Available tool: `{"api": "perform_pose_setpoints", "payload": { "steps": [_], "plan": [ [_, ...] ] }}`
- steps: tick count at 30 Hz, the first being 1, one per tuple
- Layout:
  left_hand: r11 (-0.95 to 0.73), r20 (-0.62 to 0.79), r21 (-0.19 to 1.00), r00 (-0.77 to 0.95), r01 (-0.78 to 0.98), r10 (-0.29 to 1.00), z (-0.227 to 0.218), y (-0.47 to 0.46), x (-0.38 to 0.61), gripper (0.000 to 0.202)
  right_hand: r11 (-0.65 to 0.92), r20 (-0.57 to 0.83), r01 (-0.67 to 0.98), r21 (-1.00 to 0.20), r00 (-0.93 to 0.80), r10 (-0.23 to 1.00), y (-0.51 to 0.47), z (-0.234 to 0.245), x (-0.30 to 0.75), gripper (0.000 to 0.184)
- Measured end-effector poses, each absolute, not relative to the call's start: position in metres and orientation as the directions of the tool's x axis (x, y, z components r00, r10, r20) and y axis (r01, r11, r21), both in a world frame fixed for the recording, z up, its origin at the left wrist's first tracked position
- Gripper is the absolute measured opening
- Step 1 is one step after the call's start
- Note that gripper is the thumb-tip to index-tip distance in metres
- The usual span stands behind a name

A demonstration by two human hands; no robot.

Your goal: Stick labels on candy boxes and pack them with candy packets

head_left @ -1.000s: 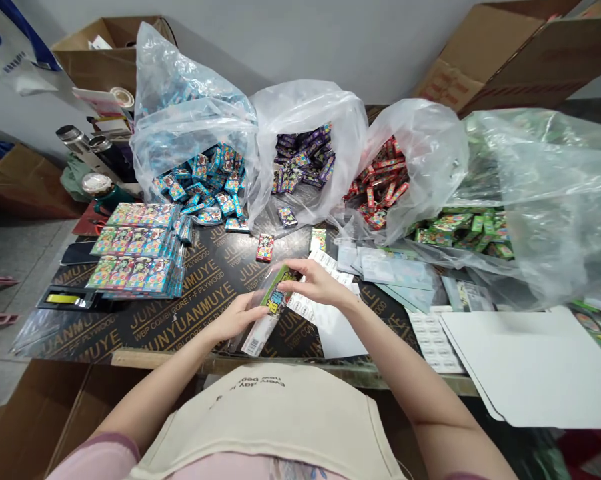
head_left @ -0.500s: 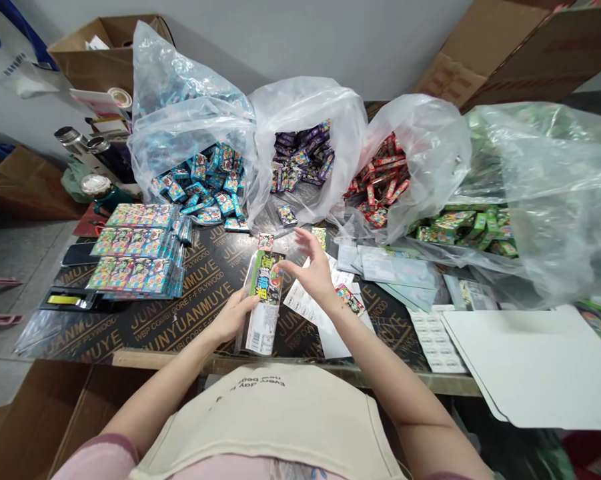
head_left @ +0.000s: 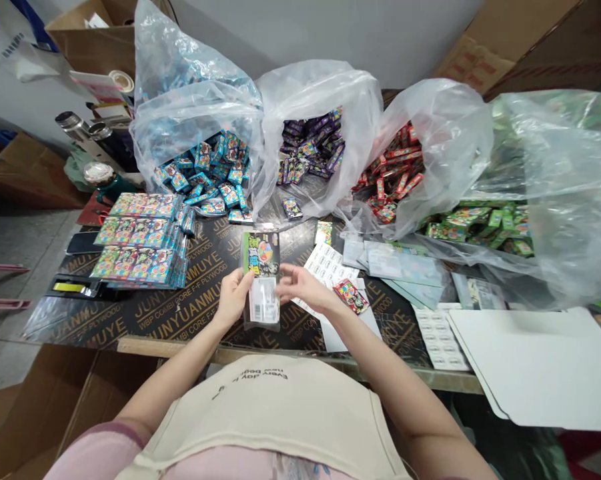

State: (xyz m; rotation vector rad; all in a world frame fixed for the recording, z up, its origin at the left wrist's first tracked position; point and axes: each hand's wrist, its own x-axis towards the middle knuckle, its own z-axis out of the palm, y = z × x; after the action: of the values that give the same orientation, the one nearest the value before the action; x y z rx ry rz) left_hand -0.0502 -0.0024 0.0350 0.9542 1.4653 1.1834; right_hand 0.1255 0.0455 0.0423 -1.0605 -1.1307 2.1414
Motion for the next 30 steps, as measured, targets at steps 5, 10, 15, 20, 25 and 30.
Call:
{"api": "perform_pose_setpoints", "payload": {
  "steps": [5, 10, 15, 20, 25, 30],
  "plan": [
    [0.377, -0.384, 0.916, -0.027, -0.138, 0.923, 0.012, -0.005, -0.056, 0.05, -0.584, -0.5, 0.043, -0.811, -0.567, 0.654, 0.024, 0.023, 0.143, 0.039],
    [0.317, -0.318, 0.948, -0.062, -0.017, 0.946, 0.007, -0.015, -0.051, 0.049, -0.534, -0.465, -0.057, -0.844, -0.42, 0.779, 0.017, 0.009, 0.14, 0.054],
    [0.338, -0.335, 0.937, 0.045, -0.092, 0.941, 0.008, -0.022, -0.047, 0.056, -0.381, -0.341, -0.127, -0.916, -0.253, 0.905, 0.014, 0.004, 0.126, 0.052],
    [0.469, -0.434, 0.841, 0.18, -0.271, 0.883, 0.011, -0.021, -0.051, 0.055, -0.358, -0.309, -0.173, -0.918, -0.256, 0.916, 0.011, 0.008, 0.123, 0.051],
    [0.485, -0.471, 0.829, 0.119, -0.28, 0.874, 0.016, -0.017, -0.052, 0.052, -0.39, -0.345, -0.187, -0.901, -0.234, 0.909, 0.007, 0.009, 0.123, 0.047],
    [0.477, -0.486, 0.837, 0.037, -0.268, 0.873, 0.016, -0.015, -0.049, 0.048, -0.429, -0.39, -0.182, -0.885, -0.214, 0.896, 0.006, 0.005, 0.122, 0.043]
  ]
}}
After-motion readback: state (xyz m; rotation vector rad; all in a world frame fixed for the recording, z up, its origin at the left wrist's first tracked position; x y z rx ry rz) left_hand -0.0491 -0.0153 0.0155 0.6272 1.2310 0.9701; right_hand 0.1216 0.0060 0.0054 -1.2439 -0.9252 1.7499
